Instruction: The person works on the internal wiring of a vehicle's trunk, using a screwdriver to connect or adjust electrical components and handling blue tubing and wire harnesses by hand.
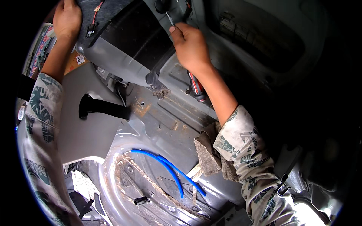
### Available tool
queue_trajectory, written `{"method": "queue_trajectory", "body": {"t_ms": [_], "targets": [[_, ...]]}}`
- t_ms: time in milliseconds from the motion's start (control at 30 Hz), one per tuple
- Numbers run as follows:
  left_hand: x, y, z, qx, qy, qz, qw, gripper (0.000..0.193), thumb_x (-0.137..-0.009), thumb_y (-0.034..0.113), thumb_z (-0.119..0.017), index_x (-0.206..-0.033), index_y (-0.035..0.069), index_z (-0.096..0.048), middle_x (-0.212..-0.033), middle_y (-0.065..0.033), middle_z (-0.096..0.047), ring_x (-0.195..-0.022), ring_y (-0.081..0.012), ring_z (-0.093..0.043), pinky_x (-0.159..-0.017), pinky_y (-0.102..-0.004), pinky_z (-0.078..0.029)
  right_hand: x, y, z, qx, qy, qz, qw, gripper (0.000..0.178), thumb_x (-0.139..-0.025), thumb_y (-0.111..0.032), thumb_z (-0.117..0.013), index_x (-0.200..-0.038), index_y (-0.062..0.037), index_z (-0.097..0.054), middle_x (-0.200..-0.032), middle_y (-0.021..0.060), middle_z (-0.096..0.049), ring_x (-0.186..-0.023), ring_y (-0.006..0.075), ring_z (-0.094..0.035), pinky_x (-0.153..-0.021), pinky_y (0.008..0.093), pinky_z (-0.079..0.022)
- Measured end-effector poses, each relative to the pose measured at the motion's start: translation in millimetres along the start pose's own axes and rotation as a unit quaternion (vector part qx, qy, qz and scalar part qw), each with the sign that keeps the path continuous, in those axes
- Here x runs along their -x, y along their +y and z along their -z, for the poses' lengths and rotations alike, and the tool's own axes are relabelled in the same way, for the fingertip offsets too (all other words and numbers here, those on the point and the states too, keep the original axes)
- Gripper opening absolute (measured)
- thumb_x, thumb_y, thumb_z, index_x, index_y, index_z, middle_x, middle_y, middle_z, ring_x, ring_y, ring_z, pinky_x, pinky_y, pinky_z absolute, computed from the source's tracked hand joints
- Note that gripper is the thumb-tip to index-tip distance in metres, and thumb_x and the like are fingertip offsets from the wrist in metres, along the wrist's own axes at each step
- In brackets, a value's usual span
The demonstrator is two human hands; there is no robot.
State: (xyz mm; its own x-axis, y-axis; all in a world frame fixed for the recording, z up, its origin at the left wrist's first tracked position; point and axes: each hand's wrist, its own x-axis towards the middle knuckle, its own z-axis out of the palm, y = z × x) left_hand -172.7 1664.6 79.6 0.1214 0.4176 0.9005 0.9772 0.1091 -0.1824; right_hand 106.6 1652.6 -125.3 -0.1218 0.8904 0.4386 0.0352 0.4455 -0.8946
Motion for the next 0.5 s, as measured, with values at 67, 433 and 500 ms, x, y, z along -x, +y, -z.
{"method": "queue_trajectory", "body": {"t_ms": [67,433,500], "targets": [[5.8,3.0,8.9,0.022,-0.008,0.001,1.0,0.042,-0.1,0.029,-0.036,-0.136,0.016,-0.053,-0.136,-0.0152,-0.055,-0.127,-0.0347,-0.05,-0.106,-0.0373,-0.038,0.7,2.8,-0.3,-0.073,-0.028,-0.041,0.996,0.026,-0.095,-0.018,-0.056,-0.078,0.0017,-0.055,-0.065,0.0217,-0.055,-0.06,0.0387,-0.053,-0.059,0.0428,-0.043],[100.3,143.9,102.7,0.373,-0.093,0.045,0.922,0.028,-0.101,0.018,-0.05,-0.121,0.005,-0.063,-0.124,-0.0116,-0.062,-0.116,-0.0226,-0.057,-0.102,-0.0336,-0.04,-2.4,-26.7,13.5,0.079,-0.021,-0.048,0.995,0.023,-0.096,-0.017,-0.053,-0.081,-0.0003,-0.057,-0.073,0.0232,-0.062,-0.077,0.0456,-0.061,-0.067,0.0495,-0.047],[105.1,171.4,108.0,0.382,-0.213,0.024,0.899,0.019,-0.099,0.015,-0.054,-0.105,0.002,-0.067,-0.109,-0.0095,-0.065,-0.101,-0.0189,-0.06,-0.093,-0.0315,-0.044,2.8,-36.4,4.5,0.064,-0.041,-0.066,0.995,0.022,-0.096,-0.016,-0.053,-0.081,0.0001,-0.057,-0.072,0.0235,-0.063,-0.075,0.0459,-0.062,-0.067,0.0499,-0.048]]}}
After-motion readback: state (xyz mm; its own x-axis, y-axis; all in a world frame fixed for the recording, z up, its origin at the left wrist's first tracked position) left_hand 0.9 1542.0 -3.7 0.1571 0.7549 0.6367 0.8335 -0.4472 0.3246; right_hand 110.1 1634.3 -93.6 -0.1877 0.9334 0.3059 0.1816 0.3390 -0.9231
